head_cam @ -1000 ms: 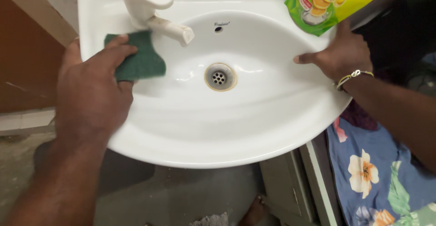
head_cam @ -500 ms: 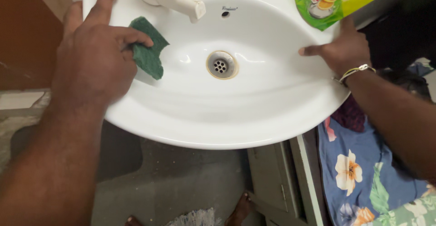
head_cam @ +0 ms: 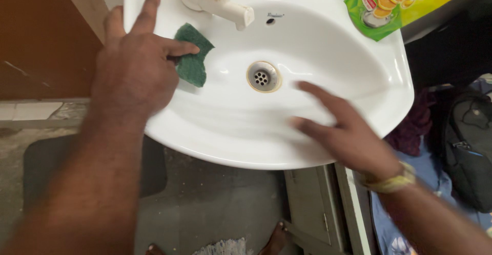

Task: The person cleans a white ceramic sink bowl using a green scouring pad, wiping the interior surfaces and around the faucet.

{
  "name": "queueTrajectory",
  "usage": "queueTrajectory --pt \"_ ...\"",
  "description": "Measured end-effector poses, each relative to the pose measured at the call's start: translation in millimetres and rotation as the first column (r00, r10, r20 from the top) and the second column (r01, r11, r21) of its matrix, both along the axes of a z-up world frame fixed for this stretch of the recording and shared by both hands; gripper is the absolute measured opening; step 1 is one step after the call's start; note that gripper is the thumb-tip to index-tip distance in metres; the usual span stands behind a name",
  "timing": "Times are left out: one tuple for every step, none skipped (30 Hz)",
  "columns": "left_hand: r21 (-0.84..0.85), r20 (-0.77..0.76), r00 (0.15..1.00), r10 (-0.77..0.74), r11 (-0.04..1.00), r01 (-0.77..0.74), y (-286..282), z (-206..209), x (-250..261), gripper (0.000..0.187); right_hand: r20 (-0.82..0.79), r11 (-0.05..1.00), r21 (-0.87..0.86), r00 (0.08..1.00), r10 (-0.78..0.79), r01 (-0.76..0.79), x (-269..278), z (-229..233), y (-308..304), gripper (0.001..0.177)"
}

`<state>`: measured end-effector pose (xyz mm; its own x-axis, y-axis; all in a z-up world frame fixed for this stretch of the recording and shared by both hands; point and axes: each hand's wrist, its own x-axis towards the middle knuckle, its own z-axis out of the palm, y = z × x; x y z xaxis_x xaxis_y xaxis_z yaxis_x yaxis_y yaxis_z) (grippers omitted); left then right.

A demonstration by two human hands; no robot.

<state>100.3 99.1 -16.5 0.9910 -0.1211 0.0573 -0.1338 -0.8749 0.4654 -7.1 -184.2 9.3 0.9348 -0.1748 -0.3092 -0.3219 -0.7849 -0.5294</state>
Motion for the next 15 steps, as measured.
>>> queueTrajectory --pt "0.001 0.004 1.000 -0.005 1.000 0.005 0.0 -0.1 1.8 0.042 0.074 0.979 0.096 0.982 0.175 -0.182 14.1 -2.8 19.7 0.075" --pt "0.003 0.007 1.000 -0.011 1.000 0.011 0.7 -0.3 2.7 0.043 0.160 0.916 0.177 0.929 0.335 -0.361 27.8 -7.9 38.8 0.082" --pt "0.003 0.027 0.999 -0.017 1.000 0.017 2.1 -0.8 2.6 0.045 0.136 0.900 0.242 0.931 0.338 -0.362 44.8 -16.6 59.8 0.090" --pt "0.003 0.043 0.999 -0.028 1.000 0.027 2.4 -2.4 1.8 0.048 0.106 0.883 0.306 0.935 0.339 -0.355 61.2 -27.2 81.5 0.099" --pt "0.002 0.059 0.998 -0.038 0.999 0.038 2.8 -4.0 1.5 0.051 0.200 0.851 0.319 0.908 0.369 -0.417 75.7 -37.5 103.5 0.106" --pt "0.010 0.070 0.997 -0.041 0.999 0.041 3.1 -5.5 2.6 0.051 0.289 0.815 0.325 0.871 0.398 -0.480 83.7 -45.6 119.7 0.113" --pt "0.017 0.081 0.996 -0.045 0.999 0.044 3.1 -6.5 5.0 0.051 0.196 0.845 0.308 0.899 0.393 -0.437 84.7 -51.4 127.7 0.119" --pt "0.022 0.094 0.995 -0.040 0.999 0.038 5.4 -7.6 5.7 0.052 0.103 0.871 0.281 0.915 0.390 -0.403 86.4 -56.5 135.6 0.124" --pt "0.004 0.069 0.998 -0.013 1.000 0.012 7.3 -8.8 3.9 0.051 0.010 0.894 0.250 0.924 0.382 -0.372 87.3 -60.3 140.2 0.130" --pt "-0.012 0.054 0.999 -0.003 1.000 0.003 5.9 -7.8 4.6 0.051 0.072 0.848 0.296 0.895 0.440 -0.440 87.3 -60.3 135.9 0.128" --pt "-0.028 0.039 0.999 0.007 1.000 -0.006 3.2 -6.6 5.0 0.052 0.137 0.794 0.336 0.860 0.491 -0.507 86.1 -58.1 126.0 0.127" --pt "-0.078 0.067 0.998 -0.002 0.997 0.008 1.3 -5.3 5.1 0.051 0.201 0.744 0.371 0.831 0.519 -0.555 82.4 -56.5 114.8 0.126" --pt "-0.128 0.093 0.996 -0.010 0.992 0.022 3.4 -3.6 4.8 0.049 0.146 0.767 0.304 0.823 0.549 -0.565 78.2 -56.6 109.3 0.109" --pt "-0.181 0.113 0.994 -0.008 0.983 0.028 4.5 -4.0 4.6 0.047 0.081 0.778 0.238 0.810 0.580 -0.581 73.3 -57.4 109.1 0.094" --pt "-0.159 0.110 0.994 -0.025 0.986 0.043 1.4 -5.5 6.1 0.042 0.013 0.782 0.173 0.796 0.606 -0.599 69.9 -56.2 108.2 0.081"
